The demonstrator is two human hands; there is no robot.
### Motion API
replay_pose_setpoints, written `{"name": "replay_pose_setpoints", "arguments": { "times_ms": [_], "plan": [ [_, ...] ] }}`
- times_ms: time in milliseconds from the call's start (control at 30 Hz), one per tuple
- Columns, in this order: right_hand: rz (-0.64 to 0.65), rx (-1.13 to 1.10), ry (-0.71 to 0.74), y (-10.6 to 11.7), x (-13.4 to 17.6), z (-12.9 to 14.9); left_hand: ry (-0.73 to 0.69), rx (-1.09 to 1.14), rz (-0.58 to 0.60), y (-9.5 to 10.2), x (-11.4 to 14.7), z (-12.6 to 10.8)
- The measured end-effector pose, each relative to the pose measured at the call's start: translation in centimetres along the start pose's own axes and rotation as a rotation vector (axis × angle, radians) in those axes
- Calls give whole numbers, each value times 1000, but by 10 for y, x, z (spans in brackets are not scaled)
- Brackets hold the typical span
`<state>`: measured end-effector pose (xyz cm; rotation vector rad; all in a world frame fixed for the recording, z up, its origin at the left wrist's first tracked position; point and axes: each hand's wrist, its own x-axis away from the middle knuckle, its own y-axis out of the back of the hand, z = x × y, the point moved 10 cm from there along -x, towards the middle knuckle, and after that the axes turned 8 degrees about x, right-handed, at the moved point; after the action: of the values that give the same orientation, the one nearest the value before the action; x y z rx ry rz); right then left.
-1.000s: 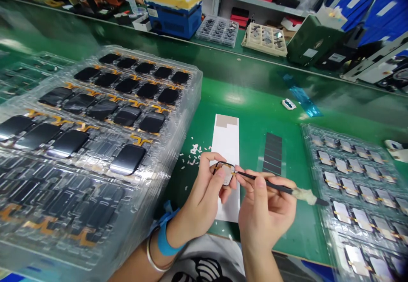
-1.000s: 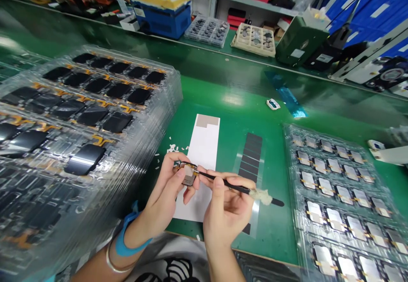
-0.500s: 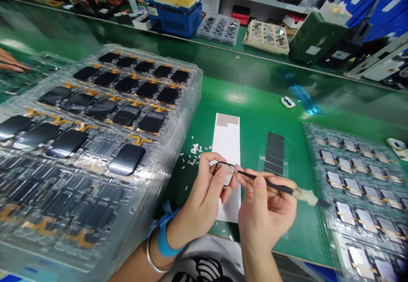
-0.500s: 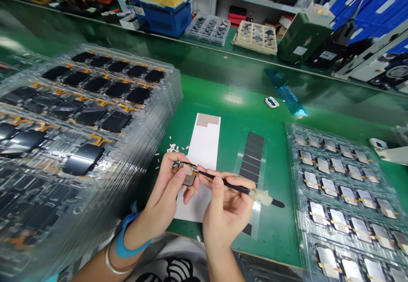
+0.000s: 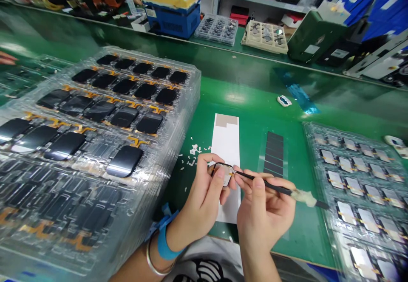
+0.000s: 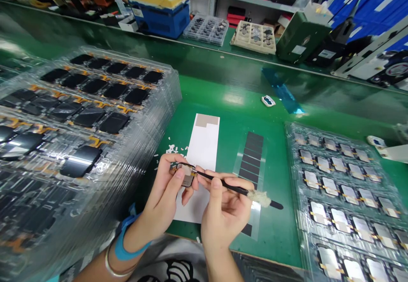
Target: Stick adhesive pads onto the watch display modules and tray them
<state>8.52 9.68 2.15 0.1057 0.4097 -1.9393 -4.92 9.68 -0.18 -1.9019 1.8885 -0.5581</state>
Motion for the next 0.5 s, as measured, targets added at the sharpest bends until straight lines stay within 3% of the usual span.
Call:
{"name": "replay_pose_setpoints", "arguments": {
  "times_ms": [333, 500],
  "plan": [
    [-4, -23, -13, 0, 2, -1, -13, 2, -39, 4, -1, -1],
    [-1, 10, 18, 0, 2, 8, 6, -129, -113, 13, 1, 1]
  ]
}}
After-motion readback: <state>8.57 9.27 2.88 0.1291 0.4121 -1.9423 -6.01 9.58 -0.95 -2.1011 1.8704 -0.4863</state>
